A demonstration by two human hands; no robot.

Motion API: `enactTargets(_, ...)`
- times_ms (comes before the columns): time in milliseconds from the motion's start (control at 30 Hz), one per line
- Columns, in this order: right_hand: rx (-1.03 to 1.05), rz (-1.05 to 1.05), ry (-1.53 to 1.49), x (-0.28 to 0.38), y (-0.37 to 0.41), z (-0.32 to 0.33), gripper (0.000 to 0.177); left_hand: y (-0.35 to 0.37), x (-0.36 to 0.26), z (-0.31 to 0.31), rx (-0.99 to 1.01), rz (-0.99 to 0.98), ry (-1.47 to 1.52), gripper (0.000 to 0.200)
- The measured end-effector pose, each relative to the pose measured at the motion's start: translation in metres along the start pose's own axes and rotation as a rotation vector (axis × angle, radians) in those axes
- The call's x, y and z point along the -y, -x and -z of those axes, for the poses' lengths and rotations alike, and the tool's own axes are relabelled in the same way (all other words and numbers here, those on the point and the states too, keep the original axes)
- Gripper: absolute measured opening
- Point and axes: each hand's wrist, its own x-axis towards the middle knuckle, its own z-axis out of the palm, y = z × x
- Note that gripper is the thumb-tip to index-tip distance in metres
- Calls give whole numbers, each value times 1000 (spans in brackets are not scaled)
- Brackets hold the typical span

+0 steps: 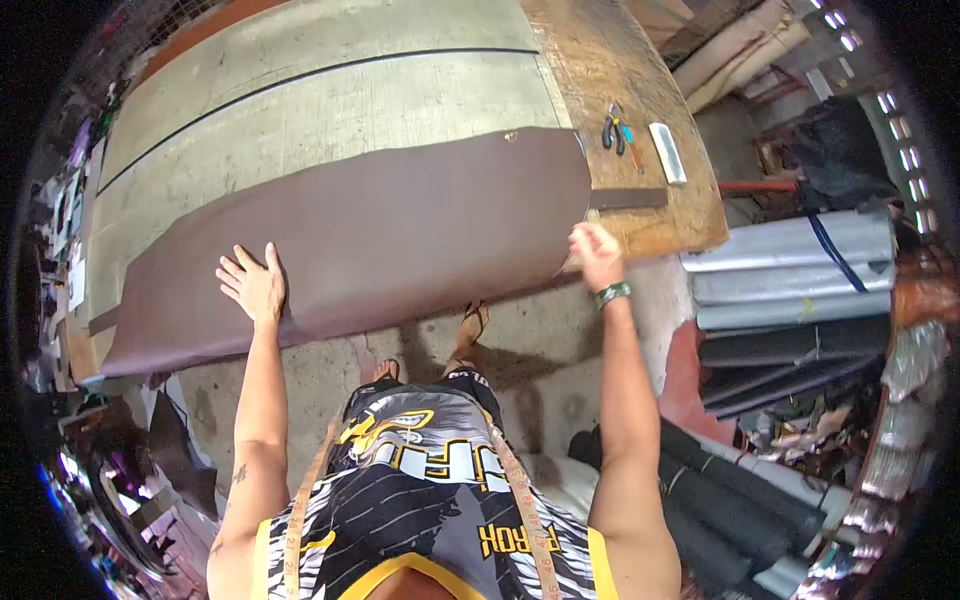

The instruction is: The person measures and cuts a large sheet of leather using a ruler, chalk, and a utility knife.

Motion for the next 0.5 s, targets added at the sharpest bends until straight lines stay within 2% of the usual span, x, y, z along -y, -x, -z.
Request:
enactTargets(67,-113,243,289,-37,-67,39,23,1,-6,10,12,16,6,80)
enactTargets(200,99,223,942,-51,-136,98,61,-1,-12,21,-17,4,-83,78)
enactTargets(233,271,172,994,-63,-157,111,75,5,-34,58,28,-9,5,76)
enactTargets(267,354,311,1039,-68,-166,121,76,4,-26,43,-29,-42,-24,74)
enactTargets(300,467,315,1078,-81,-186,123,78,5,-27,47,-20,0,-7,75)
enactTargets(333,510,296,1088,-105,-200,133,79,9,-25,36,-49,82,-10,79)
enactTargets(367,603,182,1074,-94,-206,128,81,9,-24,30,-49,163,-25,85)
enactTargets(400,589,280,1065,-107,-208,135,80,10,-21,19,-60,233,-50,89)
enactTargets(433,606,268,987,-79,-190,130,77,17,-16,11,-98,258,-26,91)
enactTargets(467,630,390,1008,-77,-200,130,74,13,-13,8,-127,278,1,94)
enactTargets(500,694,419,1034,-77,-205,131,72,12,-8,9,-125,304,-2,94)
